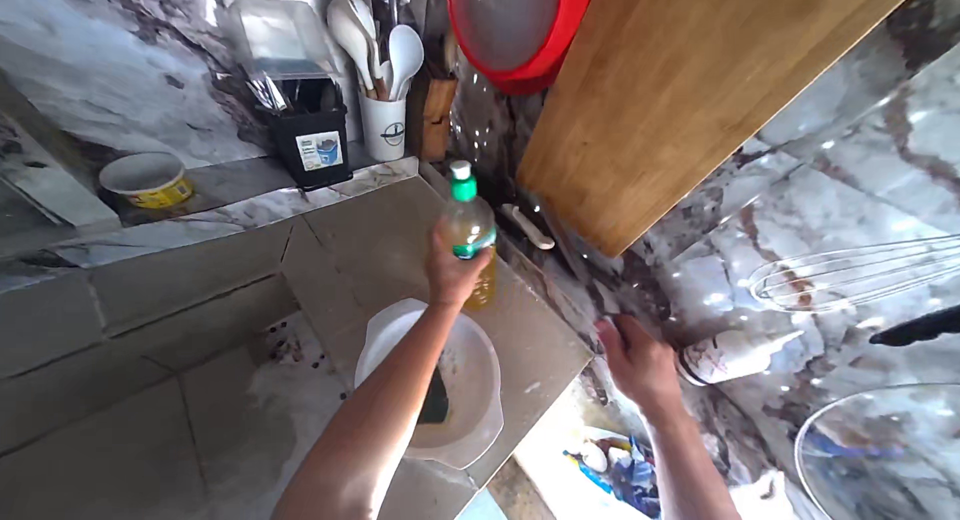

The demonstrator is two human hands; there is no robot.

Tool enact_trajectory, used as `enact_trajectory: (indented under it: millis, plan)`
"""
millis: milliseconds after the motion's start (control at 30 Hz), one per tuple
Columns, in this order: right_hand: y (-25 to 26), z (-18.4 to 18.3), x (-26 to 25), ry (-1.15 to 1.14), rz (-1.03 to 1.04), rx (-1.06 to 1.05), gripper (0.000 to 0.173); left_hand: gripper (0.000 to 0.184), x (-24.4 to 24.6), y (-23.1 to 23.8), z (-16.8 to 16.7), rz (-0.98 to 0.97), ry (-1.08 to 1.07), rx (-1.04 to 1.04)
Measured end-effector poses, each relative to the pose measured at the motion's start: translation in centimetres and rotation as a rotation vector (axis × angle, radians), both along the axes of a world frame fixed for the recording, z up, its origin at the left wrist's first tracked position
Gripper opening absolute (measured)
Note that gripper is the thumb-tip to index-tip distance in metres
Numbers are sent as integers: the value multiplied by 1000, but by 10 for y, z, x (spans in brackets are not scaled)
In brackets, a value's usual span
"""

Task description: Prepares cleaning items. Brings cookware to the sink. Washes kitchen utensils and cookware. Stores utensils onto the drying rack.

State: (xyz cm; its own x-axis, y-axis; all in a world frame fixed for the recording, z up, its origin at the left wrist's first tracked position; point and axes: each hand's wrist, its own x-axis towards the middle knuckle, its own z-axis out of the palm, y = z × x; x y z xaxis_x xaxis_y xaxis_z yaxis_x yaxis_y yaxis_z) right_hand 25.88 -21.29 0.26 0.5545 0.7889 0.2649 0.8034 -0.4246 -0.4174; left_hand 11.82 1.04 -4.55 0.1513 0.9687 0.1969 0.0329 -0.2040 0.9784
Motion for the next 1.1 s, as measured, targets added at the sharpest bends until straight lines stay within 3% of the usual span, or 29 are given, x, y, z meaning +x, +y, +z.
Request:
enact_trajectory:
  millis: [167, 300, 500, 800, 967, 1100]
  plan:
    - [90, -8, -1, 43, 42, -414, 55, 97, -54, 49, 3, 171, -109, 202]
    - [139, -14, -4, -2, 57, -558, 60, 99, -106, 79, 2, 234, -63, 306]
    - [160, -22, -1, 4, 28, -573, 59, 97, -147, 89, -18, 331, -33, 269]
    - [186, -30, 8, 45, -147, -584, 58, 99, -137, 89, -23, 271, 15, 282]
    - [198, -31, 27, 21, -244, -485, 70, 102, -139, 77, -20, 270, 133, 141]
    - [196, -38, 39, -72, -229, -477, 66, 101, -150, 67, -24, 188, 266, 18]
